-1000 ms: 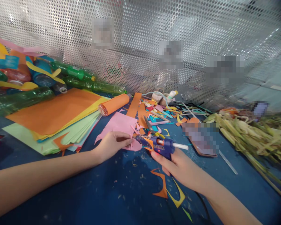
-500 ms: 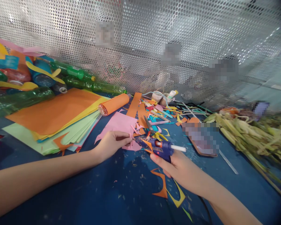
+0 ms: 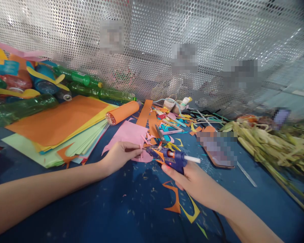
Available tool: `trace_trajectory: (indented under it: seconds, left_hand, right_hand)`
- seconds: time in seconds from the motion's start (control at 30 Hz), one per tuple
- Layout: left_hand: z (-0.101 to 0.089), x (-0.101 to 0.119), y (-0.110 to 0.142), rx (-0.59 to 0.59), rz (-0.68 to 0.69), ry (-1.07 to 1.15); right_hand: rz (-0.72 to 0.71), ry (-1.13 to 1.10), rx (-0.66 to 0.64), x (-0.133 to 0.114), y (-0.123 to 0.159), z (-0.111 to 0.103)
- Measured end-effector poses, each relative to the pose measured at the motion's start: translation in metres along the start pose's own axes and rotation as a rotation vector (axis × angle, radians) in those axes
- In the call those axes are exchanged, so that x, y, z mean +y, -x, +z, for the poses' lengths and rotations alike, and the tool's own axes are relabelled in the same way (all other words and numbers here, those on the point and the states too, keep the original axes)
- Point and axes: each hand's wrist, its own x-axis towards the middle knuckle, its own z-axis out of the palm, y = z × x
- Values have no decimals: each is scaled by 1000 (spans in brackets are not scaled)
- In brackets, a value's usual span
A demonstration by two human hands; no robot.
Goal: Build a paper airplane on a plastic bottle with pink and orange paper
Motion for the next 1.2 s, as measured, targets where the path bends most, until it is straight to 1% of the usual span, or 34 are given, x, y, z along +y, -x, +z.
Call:
trace_trajectory:
  seconds: [0.23, 0.47, 0.57, 0.7, 0.83, 1.07, 1.2]
  left_hand:
    - [0, 2, 1, 47, 4, -21]
    - [0, 0, -1, 100, -26, -40]
    - [0, -2, -2, 97, -22, -40]
    - [-1, -1, -2, 51, -26, -28]
    - [0, -2, -2, 13, -26, 8]
    - [0, 0, -2, 43, -47, 2]
    - [-1, 0, -2, 94, -43, -56]
  right_hand:
    - [-14, 6, -14, -4, 1, -1]
    - [-1, 24, -34, -11, 3, -4]
    - [-28, 56, -7, -10, 3, -3]
    - [-10, 122, -5, -7, 2, -1]
    - [-20, 123, -5, -7, 0, -1]
    - [-7, 88, -37, -7, 3, -2]
    - [-16, 75, -51, -4, 5, -2]
